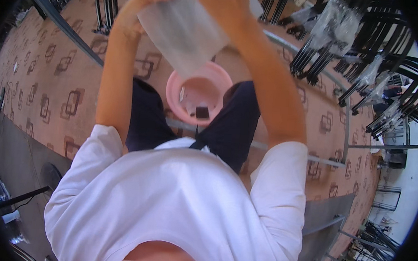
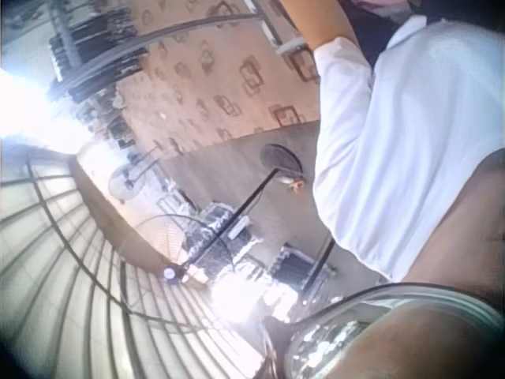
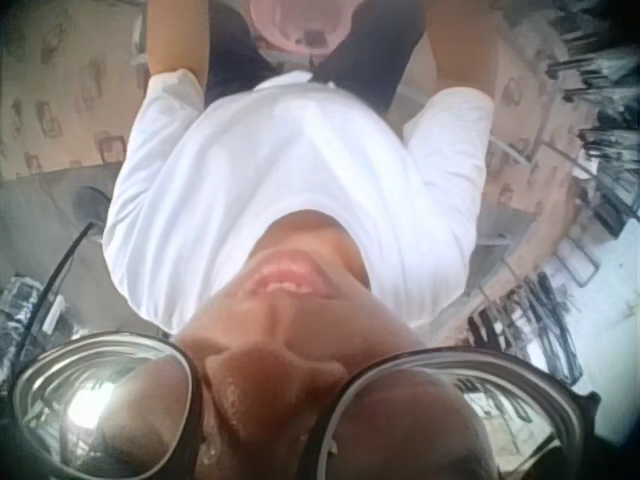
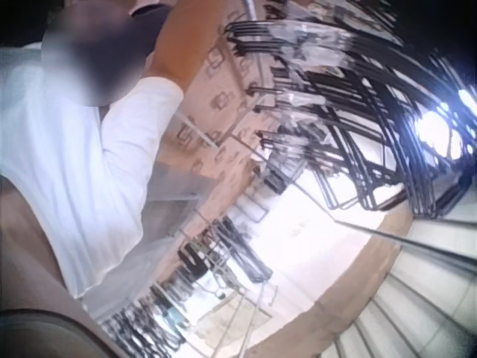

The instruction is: The person applies protective packaging to metal frame components. They take plastic sleeves from a basin, slide them over the hinges of the frames hanging on a rack, and then wrap the joints with clear tape using a handheld dispenser.

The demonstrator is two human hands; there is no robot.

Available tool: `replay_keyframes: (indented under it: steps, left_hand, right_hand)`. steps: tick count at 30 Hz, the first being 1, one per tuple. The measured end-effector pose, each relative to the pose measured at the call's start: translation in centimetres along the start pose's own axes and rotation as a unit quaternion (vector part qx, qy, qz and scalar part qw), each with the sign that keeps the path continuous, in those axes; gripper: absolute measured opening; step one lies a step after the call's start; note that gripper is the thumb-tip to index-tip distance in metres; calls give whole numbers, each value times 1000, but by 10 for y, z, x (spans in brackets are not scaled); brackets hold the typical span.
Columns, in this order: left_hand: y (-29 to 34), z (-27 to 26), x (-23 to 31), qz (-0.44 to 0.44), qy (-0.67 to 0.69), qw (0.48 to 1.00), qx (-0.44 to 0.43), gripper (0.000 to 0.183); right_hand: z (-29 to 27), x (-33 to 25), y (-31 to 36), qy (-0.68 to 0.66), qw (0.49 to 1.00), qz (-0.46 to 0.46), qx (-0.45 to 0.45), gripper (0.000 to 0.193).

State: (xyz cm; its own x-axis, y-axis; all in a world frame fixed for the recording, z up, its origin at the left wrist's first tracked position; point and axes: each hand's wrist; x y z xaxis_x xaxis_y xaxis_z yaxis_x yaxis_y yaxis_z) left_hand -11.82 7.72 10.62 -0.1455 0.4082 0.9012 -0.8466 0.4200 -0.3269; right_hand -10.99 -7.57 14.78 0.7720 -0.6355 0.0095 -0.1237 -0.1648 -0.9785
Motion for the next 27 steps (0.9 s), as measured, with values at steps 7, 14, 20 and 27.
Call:
replay_keyframes:
  steps: [7,14,20,27]
  left_hand:
    - [5,-11,1,-3,6,1000,-8,37]
    - [3,-15,12,11,65,997,38,39]
    - [11,-22,14,33,68,997,-12,47]
    - [10,0,18,109,48,988,94,41]
  right_hand:
    - [-22,4,-15,-150,858,256,-419,49]
    - [-4,9,-34,-89,876,236,-412,22]
    - [3,27,-22,-221,861,349,-296,18]
    - [4,18,-26,-400,758,442,-267,22]
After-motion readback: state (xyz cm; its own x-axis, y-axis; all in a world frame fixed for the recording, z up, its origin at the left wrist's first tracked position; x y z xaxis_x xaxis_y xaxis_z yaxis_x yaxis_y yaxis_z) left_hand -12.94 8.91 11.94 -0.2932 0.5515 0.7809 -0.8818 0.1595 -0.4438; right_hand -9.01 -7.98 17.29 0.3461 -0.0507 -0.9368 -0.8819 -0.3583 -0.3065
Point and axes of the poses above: each hand's wrist, its own y-axis away from the middle knuckle, its own z-axis out of the palm, x = y × z, and after that the axes turned 3 degrees about -x, right-handed
